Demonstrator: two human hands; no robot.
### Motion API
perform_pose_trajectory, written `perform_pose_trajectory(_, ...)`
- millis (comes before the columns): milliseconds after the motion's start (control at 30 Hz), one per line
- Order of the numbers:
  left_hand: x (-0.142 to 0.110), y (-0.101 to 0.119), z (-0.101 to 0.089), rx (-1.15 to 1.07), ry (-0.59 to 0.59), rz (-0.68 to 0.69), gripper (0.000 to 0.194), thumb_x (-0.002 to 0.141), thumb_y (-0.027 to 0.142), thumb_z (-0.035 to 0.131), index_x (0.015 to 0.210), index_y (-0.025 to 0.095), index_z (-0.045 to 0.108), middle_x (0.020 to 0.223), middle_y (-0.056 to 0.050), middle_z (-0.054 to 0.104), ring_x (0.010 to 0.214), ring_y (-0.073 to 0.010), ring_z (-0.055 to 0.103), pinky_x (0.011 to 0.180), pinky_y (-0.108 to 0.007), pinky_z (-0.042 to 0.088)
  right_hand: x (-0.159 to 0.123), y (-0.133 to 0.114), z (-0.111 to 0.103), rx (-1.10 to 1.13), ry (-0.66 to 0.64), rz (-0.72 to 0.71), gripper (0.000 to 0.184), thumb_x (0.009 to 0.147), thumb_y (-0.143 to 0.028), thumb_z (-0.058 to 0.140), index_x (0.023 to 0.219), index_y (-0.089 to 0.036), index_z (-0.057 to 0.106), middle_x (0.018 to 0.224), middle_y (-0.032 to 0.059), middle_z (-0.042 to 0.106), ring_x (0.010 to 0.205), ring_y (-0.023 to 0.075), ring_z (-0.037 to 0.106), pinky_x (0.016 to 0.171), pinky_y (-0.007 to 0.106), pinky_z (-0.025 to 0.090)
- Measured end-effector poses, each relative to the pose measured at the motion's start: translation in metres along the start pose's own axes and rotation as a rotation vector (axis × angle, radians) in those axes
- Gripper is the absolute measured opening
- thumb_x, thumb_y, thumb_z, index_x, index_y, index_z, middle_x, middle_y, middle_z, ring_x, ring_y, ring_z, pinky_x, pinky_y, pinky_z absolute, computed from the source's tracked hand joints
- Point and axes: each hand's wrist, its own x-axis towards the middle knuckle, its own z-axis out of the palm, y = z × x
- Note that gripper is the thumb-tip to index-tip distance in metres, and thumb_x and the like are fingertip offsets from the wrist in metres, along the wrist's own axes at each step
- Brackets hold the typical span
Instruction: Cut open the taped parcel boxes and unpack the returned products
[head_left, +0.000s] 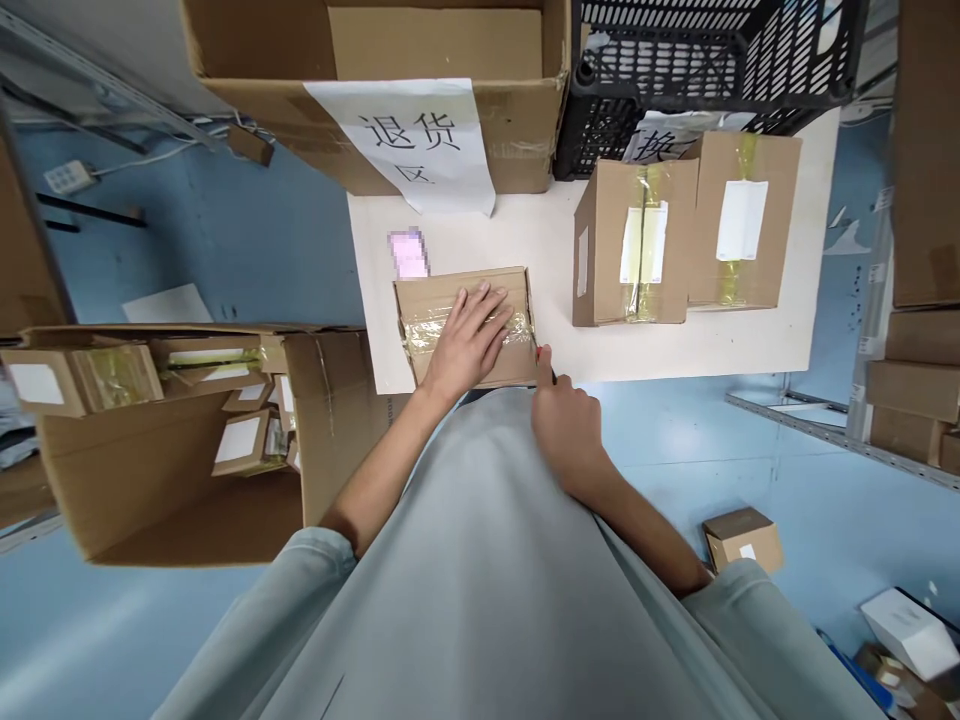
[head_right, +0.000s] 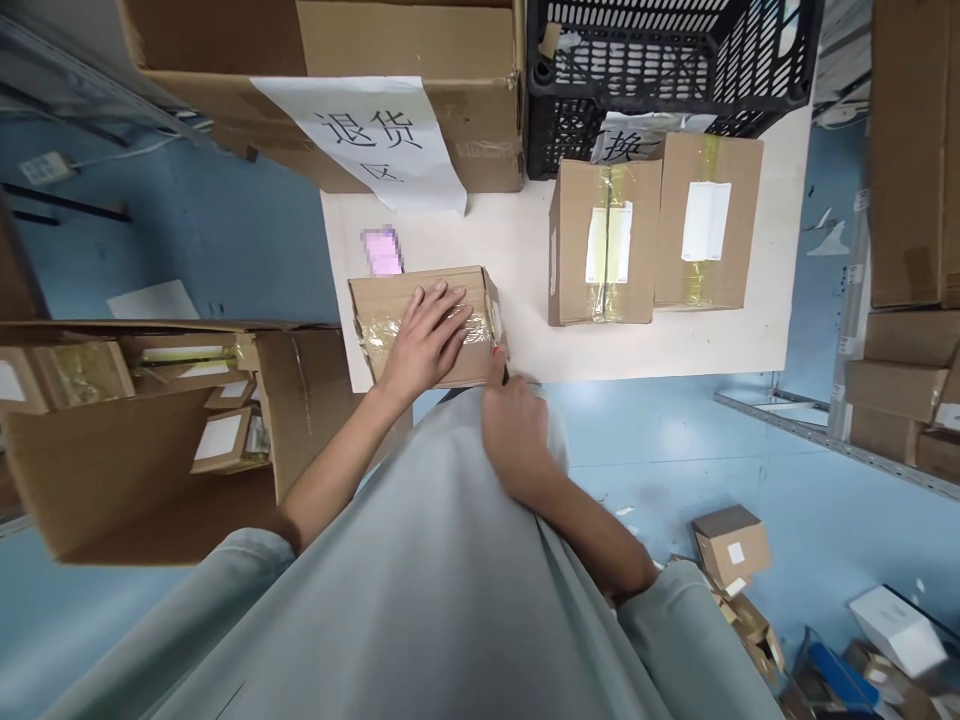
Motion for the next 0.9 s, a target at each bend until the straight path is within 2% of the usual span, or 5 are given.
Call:
perform_pose_trajectory(167, -0.003, 0.001, 0.006, 0.001, 0.014, 0.002, 0.039, 0.121, 0.04, 0.049, 0.152, 0.032, 0.069, 0.174, -0.012, 0.061, 0.175, -0.0323, 0.041, 0.144, -0.073, 0.026, 0.017, -0.015, -0.02, 0.065, -0.052, -0.066, 0.067, 0.11, 0.002, 0.039, 0.177, 0.004, 0.039, 0.119, 0.0273, 0.084, 0.115, 0.0282, 0.085, 0.093, 0.031, 0.066)
perform_pose_trajectory(367, -0.013, -0.002, -0.002, 0.064, 0.088, -0.016, 0.042, 0.12, 0.047, 0.052, 0.154, 0.03, 0.07, 0.175, -0.012, 0.061, 0.173, -0.0343, 0.044, 0.146, -0.069, 0.025, 0.024, 0.036, -0.003, 0.258, -0.003, -0.13, 0.069, 0.115, -0.016, 0.046, 0.183, -0.009, 0.036, 0.115, 0.0205, 0.087, 0.109, 0.0354, 0.085, 0.098, 0.046, 0.065)
perform_pose_trajectory(533, -0.042, -0.009, -0.011, 0.087, 0.192, -0.167, 0.052, 0.116, 0.059, 0.059, 0.158, 0.03, 0.068, 0.177, -0.014, 0.058, 0.174, -0.0375, 0.042, 0.145, -0.068, 0.029, 0.036, 0.065, 0.041, 1.034, -0.017, -0.152, 0.066, 0.114, -0.04, 0.047, 0.178, -0.024, 0.048, 0.108, 0.0055, 0.087, 0.066, 0.0207, 0.077, 0.074, 0.038, 0.068)
perform_pose_trajectory(667, -0.053, -0.019, -0.009, 0.029, 0.195, -0.205, 0.053, 0.115, 0.062, 0.059, 0.158, 0.032, 0.068, 0.177, -0.013, 0.058, 0.175, -0.0376, 0.04, 0.144, -0.068, 0.029, 0.044, 0.063, 0.065, 1.494, -0.102, -0.174, 0.086, 0.1, -0.065, 0.064, 0.173, -0.021, 0.054, 0.097, 0.0017, 0.083, 0.051, 0.015, 0.067, 0.05, 0.031, 0.057)
perform_pose_trajectory(900, -0.076, -0.05, -0.026, -0.009, 0.27, -0.199, 0.052, 0.114, 0.063, 0.061, 0.155, 0.033, 0.072, 0.175, -0.012, 0.06, 0.173, -0.0371, 0.044, 0.143, -0.066, 0.033, 0.017, 0.07, 0.058, 1.395, 0.099, -0.183, 0.067, 0.102, -0.064, 0.07, 0.157, -0.024, 0.066, 0.089, -0.0029, 0.078, 0.051, 0.0118, 0.062, 0.054, 0.03, 0.056)
